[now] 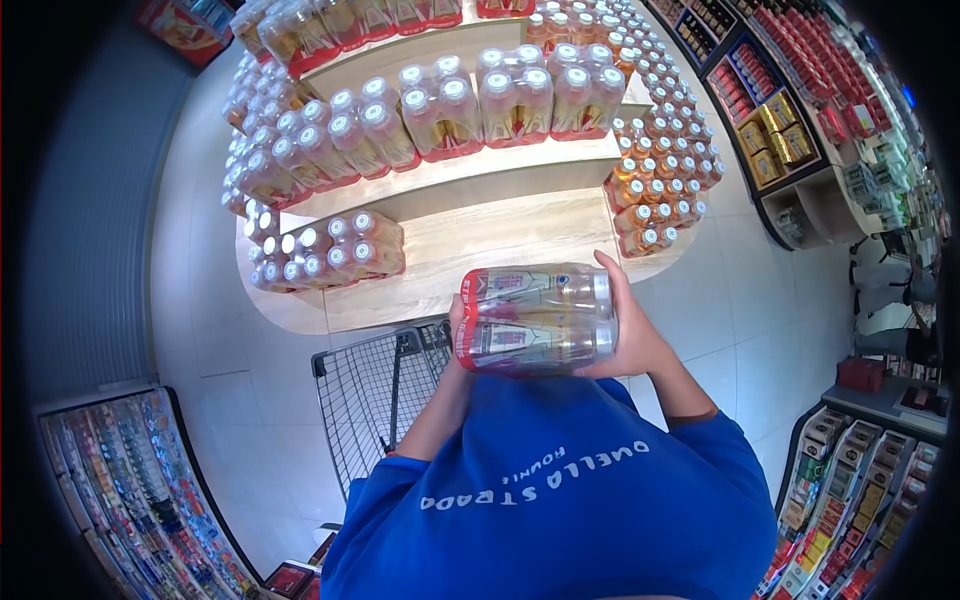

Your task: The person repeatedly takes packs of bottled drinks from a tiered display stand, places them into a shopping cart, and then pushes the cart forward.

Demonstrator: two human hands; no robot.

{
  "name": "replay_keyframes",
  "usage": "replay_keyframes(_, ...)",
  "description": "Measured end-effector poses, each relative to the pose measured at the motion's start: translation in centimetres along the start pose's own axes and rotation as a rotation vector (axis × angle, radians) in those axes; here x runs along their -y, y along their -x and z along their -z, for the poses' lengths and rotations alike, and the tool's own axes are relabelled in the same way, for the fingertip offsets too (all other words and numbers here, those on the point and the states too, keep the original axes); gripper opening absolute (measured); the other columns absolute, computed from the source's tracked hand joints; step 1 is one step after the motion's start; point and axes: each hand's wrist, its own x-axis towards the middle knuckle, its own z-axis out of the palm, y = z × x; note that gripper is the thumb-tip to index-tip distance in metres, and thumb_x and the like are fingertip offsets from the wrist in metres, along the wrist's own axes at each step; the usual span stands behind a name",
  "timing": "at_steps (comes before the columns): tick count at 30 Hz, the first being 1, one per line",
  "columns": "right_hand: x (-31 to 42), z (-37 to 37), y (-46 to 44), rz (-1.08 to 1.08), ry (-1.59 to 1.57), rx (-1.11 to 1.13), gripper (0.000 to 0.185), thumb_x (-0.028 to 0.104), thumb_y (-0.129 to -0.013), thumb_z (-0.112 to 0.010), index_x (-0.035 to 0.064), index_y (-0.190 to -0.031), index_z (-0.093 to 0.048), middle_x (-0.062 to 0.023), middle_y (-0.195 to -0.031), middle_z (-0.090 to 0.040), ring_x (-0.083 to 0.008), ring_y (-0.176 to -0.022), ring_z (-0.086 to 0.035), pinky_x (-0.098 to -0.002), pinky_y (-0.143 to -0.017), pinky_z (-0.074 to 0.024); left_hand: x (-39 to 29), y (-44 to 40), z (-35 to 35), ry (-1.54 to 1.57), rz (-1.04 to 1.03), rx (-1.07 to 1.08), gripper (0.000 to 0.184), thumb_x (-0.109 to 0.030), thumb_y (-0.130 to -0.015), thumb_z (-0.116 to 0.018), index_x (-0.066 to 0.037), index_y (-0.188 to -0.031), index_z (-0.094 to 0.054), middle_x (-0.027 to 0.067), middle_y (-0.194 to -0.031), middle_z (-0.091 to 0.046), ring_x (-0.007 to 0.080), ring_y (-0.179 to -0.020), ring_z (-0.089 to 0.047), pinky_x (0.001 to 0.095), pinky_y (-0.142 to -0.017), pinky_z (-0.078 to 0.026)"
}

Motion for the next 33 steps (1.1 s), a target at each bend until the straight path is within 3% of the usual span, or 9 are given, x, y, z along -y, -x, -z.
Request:
replay_keyframes(3, 0.2, 0.1, 0.5, -0.023, 0.097, 0.025, 0.154, 0.036, -0.05, -0.101, 0.0008, -0.163, -0.004, -0.027, -0.153, -0.041, -0.0385, -0.144, -0.043, -0.0457, -0.121, -0.0322, 0.7, 0.4, -0.1, -0.029, 0.006, -0.149, 0.081, -0.073, -0.102, -0.03, -0.006, -0.135, -0.06, 0.0138, -0.113, -0.072, 0.0262, -0.096, -0.069, 0.0443, -0.083, -0.059)
replay_keyframes(10, 0.0, 0.4, -0.5, -0.001, 0.152, 0.094, 0.161, 0.042, -0.052, -0.102, -0.0009, -0.162, 0.007, -0.0307, -0.15, -0.046, -0.0426, -0.141, -0.047, -0.0479, -0.121, -0.0341, 0.8, 0.1, 2.5, 0.078, 0.006, 0.065, 0.08, -0.073, -0.1, -0.037, -0.005, -0.136, -0.06, 0.0167, -0.115, -0.072, 0.0296, -0.097, -0.072, 0.0455, -0.083, -0.061)
replay_keyframes(13, -0.1, 0.4, -1.3, -0.012, 0.166, 0.128, 0.163, 0.041, -0.054, -0.102, 0.0003, -0.162, 0.013, -0.031, -0.15, -0.047, -0.0434, -0.141, -0.047, -0.0482, -0.121, -0.0341, 0.5, 0.6, 1.9, -0.009, -0.048, 0.0, 0.081, -0.073, -0.1, -0.04, -0.005, -0.139, -0.058, 0.018, -0.118, -0.072, 0.0306, -0.098, -0.072, 0.0466, -0.082, -0.062)
replay_keyframes(21, -2.3, -0.1, -4.0, -0.061, -0.084, 0.291, 0.164, 0.037, -0.055, -0.102, 0.0026, -0.162, 0.017, -0.0302, -0.158, -0.036, -0.041, -0.148, -0.038, -0.0471, -0.123, -0.0306, 1.9, 2.1, 3.9, -0.048, -0.215, -0.068, 0.08, -0.071, -0.098, -0.046, -0.004, -0.141, -0.057, 0.0187, -0.118, -0.072, 0.0315, -0.101, -0.072, 0.048, -0.084, -0.062)
replay_keyframes(24, -2.9, -0.1, -5.3, 0.032, 0.008, 0.377, 0.164, 0.036, -0.056, -0.102, 0.0033, -0.162, 0.018, -0.0288, -0.16, -0.033, -0.0402, -0.15, -0.036, -0.0461, -0.123, -0.0298, 2.9, 3.1, 4.8, 0.311, -0.243, 0.038, 0.071, -0.06, -0.105, -0.04, -0.002, -0.144, -0.052, 0.0228, -0.124, -0.068, 0.0373, -0.103, -0.071, 0.0517, -0.087, -0.06)
replay_keyframes(27, -4.0, 0.0, -7.2, 0.082, 0.067, 0.525, 0.164, 0.034, -0.056, -0.102, 0.0037, -0.161, 0.02, -0.0274, -0.159, -0.035, -0.039, -0.149, -0.038, -0.0466, -0.122, -0.0309, 3.3, 4.9, 3.6, 0.085, -0.313, -0.217, 0.068, -0.058, -0.105, -0.041, -0.003, -0.144, -0.052, 0.0197, -0.124, -0.069, 0.0351, -0.104, -0.071, 0.0508, -0.089, -0.06)
replay_keyframes(29, -5.2, -1.1, -7.7, 0.08, 0.017, 0.592, 0.163, 0.032, -0.057, -0.102, 0.0041, -0.161, 0.02, -0.0263, -0.157, -0.038, -0.038, -0.146, -0.041, -0.0477, -0.121, -0.0325, 4.5, 5.8, 3.4, 0.168, -0.426, -0.178, 0.067, -0.057, -0.105, -0.042, -0.004, -0.145, -0.052, 0.0194, -0.126, -0.068, 0.0313, -0.109, -0.071, 0.0473, -0.095, -0.059)
replay_keyframes(31, -6.2, -2.6, -8.3, 0.105, -0.066, 0.654, 0.161, 0.028, -0.059, -0.102, 0.0048, -0.161, 0.02, -0.0251, -0.155, -0.041, -0.0369, -0.143, -0.046, -0.0491, -0.12, -0.0345, 5.0, 6.8, 2.9, 0.156, -0.478, -0.143, 0.067, -0.056, -0.103, -0.05, -0.002, -0.142, -0.055, 0.0192, -0.127, -0.068, 0.031, -0.108, -0.071, 0.0467, -0.092, -0.061)
replay_keyframes(33, -5.7, -4.8, -9.0, 0.027, -0.233, 0.771, 0.155, 0.017, -0.061, -0.1, 0.008, -0.162, 0.019, -0.0237, -0.151, -0.045, -0.0357, -0.139, -0.051, -0.0504, -0.117, -0.0393, 6.4, 8.6, 3.0, 0.223, -0.605, -0.144, 0.06, -0.051, -0.106, -0.049, -0.003, -0.142, -0.054, 0.0169, -0.131, -0.066, 0.0276, -0.112, -0.07, 0.043, -0.096, -0.059)
